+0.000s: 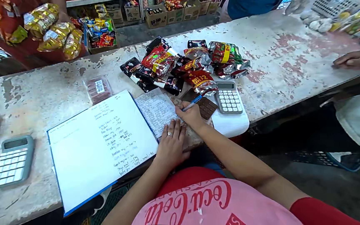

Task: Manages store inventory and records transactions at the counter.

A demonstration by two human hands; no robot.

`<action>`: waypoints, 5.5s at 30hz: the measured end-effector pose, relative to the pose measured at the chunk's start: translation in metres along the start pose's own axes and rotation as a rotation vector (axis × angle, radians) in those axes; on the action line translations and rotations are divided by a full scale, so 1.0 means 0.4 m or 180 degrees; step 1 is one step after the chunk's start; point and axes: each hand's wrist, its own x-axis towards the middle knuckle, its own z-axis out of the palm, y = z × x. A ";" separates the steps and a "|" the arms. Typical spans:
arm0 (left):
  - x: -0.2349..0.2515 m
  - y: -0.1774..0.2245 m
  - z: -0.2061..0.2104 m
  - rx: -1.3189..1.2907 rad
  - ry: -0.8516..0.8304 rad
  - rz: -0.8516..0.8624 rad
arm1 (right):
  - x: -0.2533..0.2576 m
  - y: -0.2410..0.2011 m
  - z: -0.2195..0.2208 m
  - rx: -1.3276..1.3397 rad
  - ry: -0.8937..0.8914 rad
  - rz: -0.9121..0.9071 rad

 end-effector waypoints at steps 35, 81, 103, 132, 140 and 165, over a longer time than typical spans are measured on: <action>-0.009 -0.004 0.011 0.0124 0.0154 0.0349 | 0.001 0.000 -0.002 0.0013 0.0023 -0.0104; -0.039 -0.014 -0.002 -0.0494 0.0808 0.0992 | -0.008 0.014 -0.001 -0.0401 -0.0234 -0.0786; -0.264 -0.043 -0.202 -0.0688 -0.0665 -0.1221 | -0.003 0.022 0.003 -0.0426 -0.0242 -0.0879; -0.222 -0.008 -0.181 -0.0453 -0.1713 -0.1172 | -0.008 0.010 0.007 -0.0259 -0.0152 -0.0832; -0.218 -0.006 -0.179 -0.0376 -0.1746 -0.1196 | -0.112 0.012 -0.032 0.0075 -0.0736 -0.1075; -0.219 -0.007 -0.180 -0.0569 -0.1589 -0.1187 | -0.157 0.021 -0.025 -0.0799 -0.0803 -0.1468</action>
